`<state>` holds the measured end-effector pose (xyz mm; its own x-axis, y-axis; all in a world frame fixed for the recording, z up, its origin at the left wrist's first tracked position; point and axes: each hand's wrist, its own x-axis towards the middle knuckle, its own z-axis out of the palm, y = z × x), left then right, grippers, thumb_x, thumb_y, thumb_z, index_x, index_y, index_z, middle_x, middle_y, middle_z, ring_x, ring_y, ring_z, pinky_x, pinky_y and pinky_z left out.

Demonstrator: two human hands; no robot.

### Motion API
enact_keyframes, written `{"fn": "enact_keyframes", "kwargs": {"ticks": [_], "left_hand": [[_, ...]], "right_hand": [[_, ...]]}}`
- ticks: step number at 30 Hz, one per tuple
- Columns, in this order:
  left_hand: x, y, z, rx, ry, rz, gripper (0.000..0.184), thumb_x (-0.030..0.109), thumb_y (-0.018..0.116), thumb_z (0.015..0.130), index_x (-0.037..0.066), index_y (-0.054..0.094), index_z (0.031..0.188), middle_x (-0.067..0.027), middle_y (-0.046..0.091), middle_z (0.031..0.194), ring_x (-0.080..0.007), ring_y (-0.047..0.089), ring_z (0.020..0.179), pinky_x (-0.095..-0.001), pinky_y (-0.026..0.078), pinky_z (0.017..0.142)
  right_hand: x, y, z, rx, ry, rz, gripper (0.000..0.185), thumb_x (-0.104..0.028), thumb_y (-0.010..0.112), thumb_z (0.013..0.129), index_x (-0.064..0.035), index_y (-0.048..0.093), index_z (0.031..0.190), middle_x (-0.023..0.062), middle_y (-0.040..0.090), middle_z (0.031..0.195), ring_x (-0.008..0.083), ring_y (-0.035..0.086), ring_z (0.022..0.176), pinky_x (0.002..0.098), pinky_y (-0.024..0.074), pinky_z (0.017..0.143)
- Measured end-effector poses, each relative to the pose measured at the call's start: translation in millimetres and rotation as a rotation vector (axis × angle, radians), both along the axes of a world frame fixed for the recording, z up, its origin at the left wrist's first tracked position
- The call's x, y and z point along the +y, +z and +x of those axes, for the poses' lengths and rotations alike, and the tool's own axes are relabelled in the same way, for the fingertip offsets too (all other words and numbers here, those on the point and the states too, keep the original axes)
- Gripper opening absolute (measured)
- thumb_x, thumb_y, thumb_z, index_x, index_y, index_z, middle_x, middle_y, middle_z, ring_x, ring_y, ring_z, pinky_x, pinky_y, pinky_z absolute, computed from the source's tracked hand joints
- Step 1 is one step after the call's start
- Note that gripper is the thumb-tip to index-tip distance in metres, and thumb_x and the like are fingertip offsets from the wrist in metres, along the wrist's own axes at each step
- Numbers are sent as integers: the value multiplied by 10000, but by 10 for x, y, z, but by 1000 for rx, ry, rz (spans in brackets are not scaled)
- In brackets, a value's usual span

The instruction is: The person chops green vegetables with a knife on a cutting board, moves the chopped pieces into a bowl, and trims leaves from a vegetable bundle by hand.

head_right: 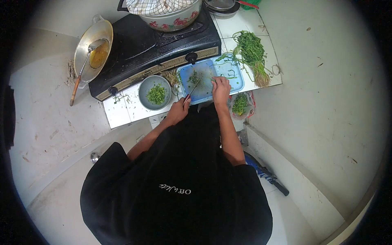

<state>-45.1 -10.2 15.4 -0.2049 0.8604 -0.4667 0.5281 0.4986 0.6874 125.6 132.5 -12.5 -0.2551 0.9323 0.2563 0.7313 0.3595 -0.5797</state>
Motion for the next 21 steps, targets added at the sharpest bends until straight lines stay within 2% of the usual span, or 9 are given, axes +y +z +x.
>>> {"fn": "enact_keyframes", "kwargs": {"ticks": [5,11,16,21], "left_hand": [[-88,-113,2,51,-64,-27,467,420,421,1014,-23,568,1040,-334,637,828,-515,619,837,-587,481,772],[46,-63,-47,56,41,8,456,413,438,1009,-23,570,1031,-334,637,824,-526,613,811,-585,484,758],[-4,-42,-51,29,-27,26,454,411,441,1008,-23,574,1021,-325,642,826,-519,617,813,-586,482,760],[9,-36,-53,50,-54,22,454,402,443,1008,-33,571,1013,-323,644,824,-514,622,812,-586,487,759]], "right_hand": [[2,-94,-7,-40,28,6,132,-101,673,844,-129,701,970,32,643,945,259,578,940,402,417,767],[-89,24,-109,13,122,7,212,-66,659,833,-149,728,1016,31,626,888,244,576,902,390,404,751],[-163,-89,-150,-71,148,48,316,-30,651,769,-172,759,1030,30,595,859,226,577,866,384,399,738],[-166,-86,-162,-102,157,57,341,-9,629,766,-170,757,1038,30,593,863,229,575,859,381,400,730]]}}
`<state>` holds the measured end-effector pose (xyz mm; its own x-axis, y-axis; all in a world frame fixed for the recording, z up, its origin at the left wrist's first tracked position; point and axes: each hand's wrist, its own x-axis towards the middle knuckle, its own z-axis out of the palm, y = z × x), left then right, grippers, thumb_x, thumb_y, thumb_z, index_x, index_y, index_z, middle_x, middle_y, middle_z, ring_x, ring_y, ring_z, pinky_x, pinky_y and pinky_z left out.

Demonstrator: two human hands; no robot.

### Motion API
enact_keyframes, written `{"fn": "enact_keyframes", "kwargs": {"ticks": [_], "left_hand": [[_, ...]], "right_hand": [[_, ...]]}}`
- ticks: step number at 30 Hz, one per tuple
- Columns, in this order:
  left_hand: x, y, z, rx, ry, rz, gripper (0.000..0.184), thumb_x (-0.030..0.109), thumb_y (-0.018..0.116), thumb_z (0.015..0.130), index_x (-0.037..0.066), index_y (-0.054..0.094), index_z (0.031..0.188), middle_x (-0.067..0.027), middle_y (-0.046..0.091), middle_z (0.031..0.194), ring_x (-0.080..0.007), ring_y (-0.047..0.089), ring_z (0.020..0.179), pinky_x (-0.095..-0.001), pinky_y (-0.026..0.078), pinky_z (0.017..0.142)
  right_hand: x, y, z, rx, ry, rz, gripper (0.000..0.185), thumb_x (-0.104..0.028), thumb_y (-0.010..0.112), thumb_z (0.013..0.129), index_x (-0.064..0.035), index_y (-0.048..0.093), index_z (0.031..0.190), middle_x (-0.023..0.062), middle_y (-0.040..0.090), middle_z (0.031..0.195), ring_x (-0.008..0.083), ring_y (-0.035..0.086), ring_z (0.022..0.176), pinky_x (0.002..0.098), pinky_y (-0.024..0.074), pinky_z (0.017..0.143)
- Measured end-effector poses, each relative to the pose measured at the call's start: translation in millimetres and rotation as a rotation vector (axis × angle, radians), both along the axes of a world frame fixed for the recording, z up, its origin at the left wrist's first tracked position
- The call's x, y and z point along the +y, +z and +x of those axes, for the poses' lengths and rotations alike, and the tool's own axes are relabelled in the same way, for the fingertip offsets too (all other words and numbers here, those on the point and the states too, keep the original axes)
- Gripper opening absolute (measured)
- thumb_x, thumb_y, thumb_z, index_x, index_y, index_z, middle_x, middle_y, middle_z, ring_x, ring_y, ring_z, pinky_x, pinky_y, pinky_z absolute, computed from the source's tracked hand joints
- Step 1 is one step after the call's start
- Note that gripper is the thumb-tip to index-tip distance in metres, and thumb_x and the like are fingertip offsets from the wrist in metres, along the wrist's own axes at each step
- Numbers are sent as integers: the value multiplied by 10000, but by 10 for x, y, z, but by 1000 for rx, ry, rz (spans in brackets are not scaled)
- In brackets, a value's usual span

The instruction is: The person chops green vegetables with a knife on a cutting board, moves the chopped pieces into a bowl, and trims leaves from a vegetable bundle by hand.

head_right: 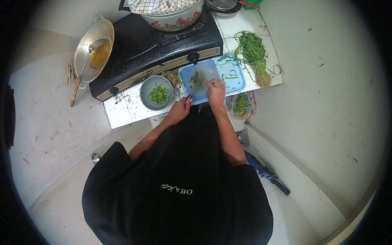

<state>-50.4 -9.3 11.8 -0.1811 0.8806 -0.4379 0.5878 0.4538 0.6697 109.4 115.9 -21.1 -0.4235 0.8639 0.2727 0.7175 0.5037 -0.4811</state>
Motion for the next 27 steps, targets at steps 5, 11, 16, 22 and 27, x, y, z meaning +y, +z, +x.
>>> {"fn": "enact_keyframes", "kwargs": {"ticks": [5,11,16,22,27], "left_hand": [[130,-14,80,79,22,1,434,375,449,1007,-40,576,998,-317,646,801,-502,639,783,-578,508,711],[197,-65,74,94,53,44,441,382,450,1006,-40,580,1003,-316,649,805,-503,641,785,-574,509,714],[72,-30,28,8,15,9,445,389,451,1004,-35,585,1007,-324,648,818,-508,636,797,-566,506,735],[68,-126,79,39,0,58,436,381,456,1003,-34,589,1006,-319,645,784,-508,637,763,-568,511,706],[250,-135,162,105,62,88,424,368,465,1001,-34,596,998,-310,644,754,-508,635,724,-570,516,669]], "right_hand": [[-21,-48,-24,13,-8,19,345,3,618,768,-156,755,1042,34,597,870,234,575,860,379,401,721],[-59,-24,-17,36,-46,-4,318,1,639,790,-146,750,1049,50,617,887,248,599,867,385,426,735],[-71,-32,-29,81,-49,24,303,13,637,786,-123,745,1035,62,622,868,259,606,843,379,448,745],[-70,-43,-58,115,-47,12,243,14,646,787,-72,738,995,82,635,882,283,608,853,388,471,750],[-59,-17,-65,119,-76,15,205,6,652,801,-65,738,973,91,645,870,292,618,828,393,481,738]]}}
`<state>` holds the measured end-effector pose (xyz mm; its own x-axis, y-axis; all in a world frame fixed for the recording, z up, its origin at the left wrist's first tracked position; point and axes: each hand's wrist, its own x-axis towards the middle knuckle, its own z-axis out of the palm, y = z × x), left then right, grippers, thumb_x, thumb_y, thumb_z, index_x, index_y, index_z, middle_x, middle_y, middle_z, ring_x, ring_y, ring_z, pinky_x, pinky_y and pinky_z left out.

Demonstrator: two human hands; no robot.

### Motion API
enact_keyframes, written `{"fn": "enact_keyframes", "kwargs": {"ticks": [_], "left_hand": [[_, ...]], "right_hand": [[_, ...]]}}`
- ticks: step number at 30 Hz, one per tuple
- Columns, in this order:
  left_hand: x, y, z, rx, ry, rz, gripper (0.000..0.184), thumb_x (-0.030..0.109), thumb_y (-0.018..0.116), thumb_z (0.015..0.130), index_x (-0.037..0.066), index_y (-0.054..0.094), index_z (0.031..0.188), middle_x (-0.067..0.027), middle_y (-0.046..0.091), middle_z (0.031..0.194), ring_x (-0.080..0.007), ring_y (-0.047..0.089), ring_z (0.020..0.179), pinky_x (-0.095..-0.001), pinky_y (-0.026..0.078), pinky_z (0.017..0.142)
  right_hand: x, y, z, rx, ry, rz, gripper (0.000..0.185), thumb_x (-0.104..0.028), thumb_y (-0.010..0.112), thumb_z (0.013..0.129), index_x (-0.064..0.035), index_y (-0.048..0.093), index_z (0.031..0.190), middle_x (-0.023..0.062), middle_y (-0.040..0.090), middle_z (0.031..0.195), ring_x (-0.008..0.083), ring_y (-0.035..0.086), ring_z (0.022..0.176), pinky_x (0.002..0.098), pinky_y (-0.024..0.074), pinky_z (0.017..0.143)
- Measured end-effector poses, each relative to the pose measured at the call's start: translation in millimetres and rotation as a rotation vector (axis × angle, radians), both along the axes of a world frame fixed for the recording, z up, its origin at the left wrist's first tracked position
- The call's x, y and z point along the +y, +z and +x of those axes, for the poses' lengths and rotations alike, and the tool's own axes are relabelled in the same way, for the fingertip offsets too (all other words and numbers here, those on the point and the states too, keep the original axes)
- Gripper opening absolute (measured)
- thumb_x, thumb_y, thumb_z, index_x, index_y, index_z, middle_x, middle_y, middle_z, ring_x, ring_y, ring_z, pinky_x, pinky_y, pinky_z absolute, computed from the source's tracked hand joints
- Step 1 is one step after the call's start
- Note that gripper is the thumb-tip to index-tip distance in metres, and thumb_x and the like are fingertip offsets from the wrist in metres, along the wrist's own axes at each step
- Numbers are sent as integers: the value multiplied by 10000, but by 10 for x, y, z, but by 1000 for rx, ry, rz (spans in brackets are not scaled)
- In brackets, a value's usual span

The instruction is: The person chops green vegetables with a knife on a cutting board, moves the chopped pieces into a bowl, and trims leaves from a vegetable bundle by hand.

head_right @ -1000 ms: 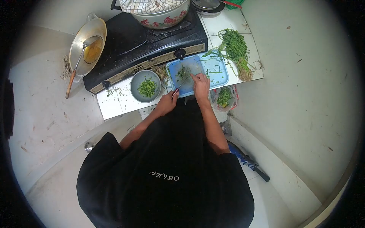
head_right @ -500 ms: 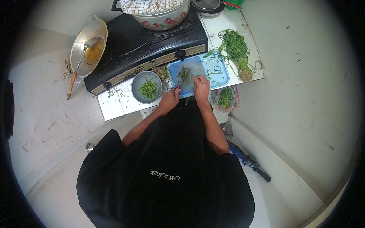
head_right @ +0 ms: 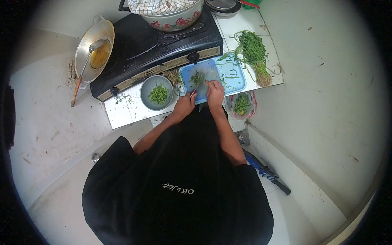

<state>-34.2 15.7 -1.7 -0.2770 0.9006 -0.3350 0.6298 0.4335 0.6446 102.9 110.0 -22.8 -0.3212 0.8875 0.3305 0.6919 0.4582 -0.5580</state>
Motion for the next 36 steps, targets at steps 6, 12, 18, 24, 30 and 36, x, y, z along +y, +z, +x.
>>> {"fn": "enact_keyframes", "kwargs": {"ticks": [6,12,18,24,30,36], "left_hand": [[-148,14,-64,-72,-35,38,425,368,461,1003,-35,592,969,-306,651,785,-515,634,763,-580,506,718],[-148,70,2,-13,-77,-71,426,376,454,1006,-29,582,981,-311,653,821,-512,634,783,-576,506,734],[55,47,20,29,-18,-48,414,367,461,1009,-31,576,1015,-322,638,778,-522,627,768,-601,491,701],[-145,100,-69,-92,-63,-20,458,388,453,1004,-54,572,995,-323,643,815,-513,628,815,-580,493,751],[-171,104,-38,-92,-64,-86,443,396,446,1006,-26,581,1004,-325,641,806,-506,632,818,-584,494,760],[-28,30,-19,39,-29,-57,437,389,456,1005,-27,588,1004,-335,636,770,-497,644,777,-590,506,729]], "right_hand": [[-38,0,12,81,-20,-20,190,13,656,800,-54,736,959,104,648,863,303,626,818,396,489,734],[8,-40,5,87,-14,-25,177,31,650,796,-41,732,935,115,644,848,310,627,812,398,496,721],[-33,-24,13,100,-11,-20,217,56,620,797,-36,730,960,121,642,859,309,625,826,398,500,727],[-88,-48,30,128,-18,-23,248,64,592,816,-34,729,997,131,648,883,314,627,850,402,505,773],[-72,-105,23,126,-21,-63,230,56,604,816,-25,724,994,138,656,900,318,631,867,391,507,791],[-76,-50,-15,106,-40,-24,253,71,613,798,-28,726,1001,134,649,902,319,624,865,392,500,782]]}}
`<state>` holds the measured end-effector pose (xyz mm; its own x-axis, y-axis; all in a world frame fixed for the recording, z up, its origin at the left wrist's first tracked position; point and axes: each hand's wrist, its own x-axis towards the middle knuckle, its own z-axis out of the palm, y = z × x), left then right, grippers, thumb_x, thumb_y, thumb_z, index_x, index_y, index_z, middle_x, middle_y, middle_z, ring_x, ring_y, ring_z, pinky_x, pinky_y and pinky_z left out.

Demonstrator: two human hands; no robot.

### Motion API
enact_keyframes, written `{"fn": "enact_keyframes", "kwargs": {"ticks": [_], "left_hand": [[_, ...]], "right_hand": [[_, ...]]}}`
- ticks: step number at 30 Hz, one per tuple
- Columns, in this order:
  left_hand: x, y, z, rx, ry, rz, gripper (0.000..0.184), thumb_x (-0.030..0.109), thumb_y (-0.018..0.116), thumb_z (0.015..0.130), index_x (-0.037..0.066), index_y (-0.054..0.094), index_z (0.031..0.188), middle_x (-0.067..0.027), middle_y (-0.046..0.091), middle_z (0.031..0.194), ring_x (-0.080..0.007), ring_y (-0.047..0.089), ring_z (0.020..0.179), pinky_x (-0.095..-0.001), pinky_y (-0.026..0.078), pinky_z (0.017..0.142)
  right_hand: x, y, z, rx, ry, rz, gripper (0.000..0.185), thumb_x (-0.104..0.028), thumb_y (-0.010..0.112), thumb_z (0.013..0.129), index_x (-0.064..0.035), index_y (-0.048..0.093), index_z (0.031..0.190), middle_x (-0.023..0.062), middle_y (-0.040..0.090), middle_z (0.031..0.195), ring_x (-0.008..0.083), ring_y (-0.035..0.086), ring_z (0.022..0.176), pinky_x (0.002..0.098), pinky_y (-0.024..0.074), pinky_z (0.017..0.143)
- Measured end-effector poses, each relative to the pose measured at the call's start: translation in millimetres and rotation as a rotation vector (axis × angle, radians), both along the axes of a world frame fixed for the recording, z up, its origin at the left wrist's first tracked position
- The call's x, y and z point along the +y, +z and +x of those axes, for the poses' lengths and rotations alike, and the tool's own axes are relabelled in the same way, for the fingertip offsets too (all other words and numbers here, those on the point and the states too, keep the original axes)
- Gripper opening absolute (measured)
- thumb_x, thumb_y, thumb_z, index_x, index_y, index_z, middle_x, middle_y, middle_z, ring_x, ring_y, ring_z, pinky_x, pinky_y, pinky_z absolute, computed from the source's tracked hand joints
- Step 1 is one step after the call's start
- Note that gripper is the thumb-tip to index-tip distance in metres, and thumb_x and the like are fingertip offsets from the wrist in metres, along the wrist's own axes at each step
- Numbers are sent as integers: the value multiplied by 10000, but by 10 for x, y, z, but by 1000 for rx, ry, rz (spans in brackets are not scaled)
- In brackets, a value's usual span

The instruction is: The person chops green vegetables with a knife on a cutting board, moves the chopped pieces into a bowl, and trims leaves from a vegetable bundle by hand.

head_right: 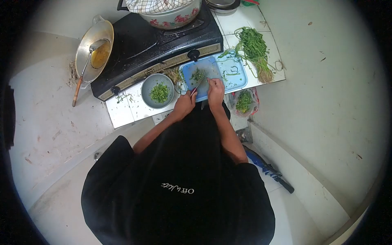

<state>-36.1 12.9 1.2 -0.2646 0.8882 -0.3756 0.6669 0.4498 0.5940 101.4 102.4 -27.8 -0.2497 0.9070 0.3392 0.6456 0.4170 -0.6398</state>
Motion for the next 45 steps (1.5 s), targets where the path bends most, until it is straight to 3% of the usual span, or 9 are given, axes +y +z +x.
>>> {"fn": "enact_keyframes", "kwargs": {"ticks": [8,11,17,26,32,38,40,45], "left_hand": [[-144,150,-75,-133,-52,-23,439,383,461,1000,-36,591,989,-322,641,779,-505,637,787,-578,501,728],[-215,-50,-62,-88,-90,95,440,374,460,1010,-48,579,975,-329,627,751,-512,621,720,-572,494,686],[14,-92,14,19,-32,67,435,360,468,1007,-57,581,963,-329,628,735,-511,631,722,-580,499,687],[-149,119,-48,-119,-65,14,448,394,460,1003,-37,579,973,-317,643,765,-506,638,761,-578,508,723],[11,-4,38,-32,-41,46,446,378,462,1005,-50,584,1008,-325,642,786,-519,631,771,-587,500,725],[-31,46,-30,-92,-27,-3,454,384,454,1008,-51,584,1002,-332,638,791,-514,633,792,-583,495,734],[-76,102,-39,-112,-55,-2,455,386,454,1008,-51,583,996,-333,636,787,-514,632,791,-583,494,734],[-97,89,-22,-108,-85,-11,456,392,454,1008,-46,581,984,-328,636,781,-519,628,791,-587,490,741]], "right_hand": [[-12,-63,21,58,-10,-2,255,80,606,801,-23,716,1007,137,635,896,319,614,864,394,498,782],[-5,-67,24,88,-14,10,237,75,606,807,-17,712,997,136,630,891,321,611,863,397,497,785],[-22,-12,-16,5,-27,4,226,63,622,803,-19,709,994,129,626,892,323,607,858,402,494,784],[-20,-85,-8,51,-54,4,203,40,639,807,-26,708,986,139,644,919,329,615,875,403,497,779],[-24,-79,-18,30,-55,-22,165,19,632,825,-30,717,958,137,643,916,330,611,880,413,491,805],[-48,-48,20,38,-37,36,221,22,612,846,-19,686,1051,146,646,911,335,607,877,422,483,785],[-51,-29,9,46,-63,-56,283,15,601,868,-9,639,1147,141,656,907,336,610,875,432,480,792],[-38,8,-8,113,-93,-135,281,3,597,887,-8,593,1168,131,671,894,333,618,872,431,478,797]]}}
